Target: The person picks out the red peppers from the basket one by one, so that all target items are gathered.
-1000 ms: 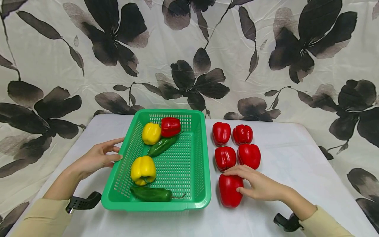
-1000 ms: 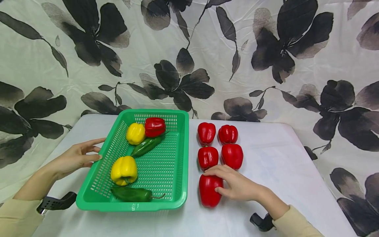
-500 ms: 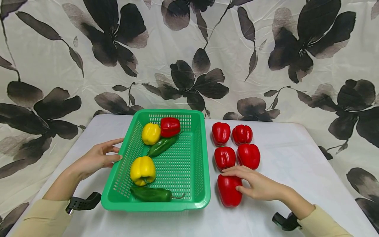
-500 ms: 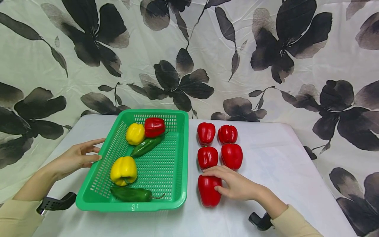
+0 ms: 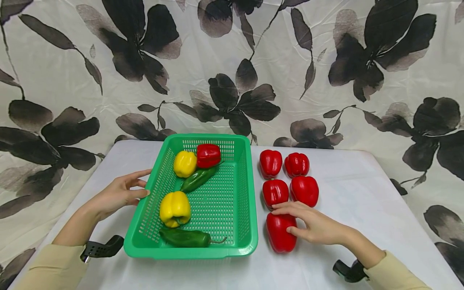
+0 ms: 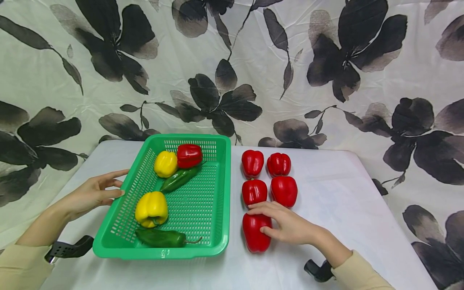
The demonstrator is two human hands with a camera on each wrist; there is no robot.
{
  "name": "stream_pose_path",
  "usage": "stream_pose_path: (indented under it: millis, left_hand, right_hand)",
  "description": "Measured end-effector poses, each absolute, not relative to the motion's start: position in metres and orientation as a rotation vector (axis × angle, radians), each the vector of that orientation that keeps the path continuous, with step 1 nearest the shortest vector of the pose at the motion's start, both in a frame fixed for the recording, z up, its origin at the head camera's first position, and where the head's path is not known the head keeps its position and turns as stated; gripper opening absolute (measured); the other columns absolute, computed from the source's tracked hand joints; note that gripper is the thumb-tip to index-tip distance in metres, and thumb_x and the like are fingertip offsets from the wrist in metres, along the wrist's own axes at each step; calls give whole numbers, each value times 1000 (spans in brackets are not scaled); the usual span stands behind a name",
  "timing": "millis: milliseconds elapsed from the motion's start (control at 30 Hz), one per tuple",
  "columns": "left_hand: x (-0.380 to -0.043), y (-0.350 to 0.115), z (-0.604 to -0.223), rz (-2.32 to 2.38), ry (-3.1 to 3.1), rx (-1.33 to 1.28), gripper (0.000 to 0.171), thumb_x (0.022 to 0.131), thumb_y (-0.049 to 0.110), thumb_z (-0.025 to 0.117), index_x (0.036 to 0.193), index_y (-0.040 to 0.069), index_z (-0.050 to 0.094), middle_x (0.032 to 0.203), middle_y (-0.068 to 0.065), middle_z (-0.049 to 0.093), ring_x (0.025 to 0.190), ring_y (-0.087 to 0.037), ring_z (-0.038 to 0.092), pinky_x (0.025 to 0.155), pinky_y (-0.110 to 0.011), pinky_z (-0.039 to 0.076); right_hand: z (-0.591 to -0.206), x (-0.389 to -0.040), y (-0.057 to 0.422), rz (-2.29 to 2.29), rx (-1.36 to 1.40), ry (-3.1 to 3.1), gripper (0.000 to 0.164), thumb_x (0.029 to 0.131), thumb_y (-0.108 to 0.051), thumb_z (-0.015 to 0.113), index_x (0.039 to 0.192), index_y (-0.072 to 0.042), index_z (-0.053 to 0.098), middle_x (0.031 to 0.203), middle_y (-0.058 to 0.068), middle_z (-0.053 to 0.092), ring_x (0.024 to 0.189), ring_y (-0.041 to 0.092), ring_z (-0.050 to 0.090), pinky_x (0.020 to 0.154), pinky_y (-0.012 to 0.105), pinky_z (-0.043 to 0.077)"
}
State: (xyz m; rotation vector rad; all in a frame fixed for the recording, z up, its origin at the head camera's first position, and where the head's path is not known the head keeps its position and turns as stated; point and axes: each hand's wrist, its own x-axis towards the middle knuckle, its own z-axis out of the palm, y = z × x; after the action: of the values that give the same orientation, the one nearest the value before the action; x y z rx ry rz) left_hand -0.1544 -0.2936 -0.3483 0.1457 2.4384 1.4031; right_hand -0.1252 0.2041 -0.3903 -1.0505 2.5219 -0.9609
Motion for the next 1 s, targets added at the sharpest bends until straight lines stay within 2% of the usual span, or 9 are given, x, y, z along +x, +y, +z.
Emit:
stream_pose_path:
  millis: [200,400,600,800,1000]
  left_hand:
    - [-154,-293,-348,1421,2430,148,72,88,16,60,147,7,20,114,-24,45,83,-20,59,73,-34,55]
    - [-154,-293,-347,1419,2428,140,72,88,16,60,147,7,20,113,-24,45,83,-20,59,72,-33,55]
    - [-154,-293,-347,1414,2433,135,72,88,16,60,147,7,19,113,-24,45,83,-19,59,73,-33,54]
    - [-154,-293,-348,1421,2427,143,72,88,16,60,147,6,19,114,-24,44,83,-18,59,72,-33,54]
    - [-155,-294,-350,1425,2426,147,72,88,17,60,147,6,19,116,-25,44,85,-18,59,73,-34,54]
  right_hand:
    - [-380,-128,204,-930,-1079,2598,50,81,-19,70,127,-25,52,128,-8,52,115,11,47,84,32,51]
    - [-367,-134,202,-968,-1092,2630,50,79,-14,71,126,-17,54,122,-3,56,109,14,51,83,33,52]
    - [-358,-141,196,-1016,-1148,2638,47,80,-10,70,124,-19,55,119,1,58,106,20,54,81,29,52]
    - [-353,-148,186,-1082,-1198,2641,48,78,-8,72,122,-18,56,119,2,59,104,21,56,76,33,54]
    - [-345,-157,175,-1109,-1214,2639,44,81,-12,69,122,-19,56,119,-3,58,105,20,57,78,35,54]
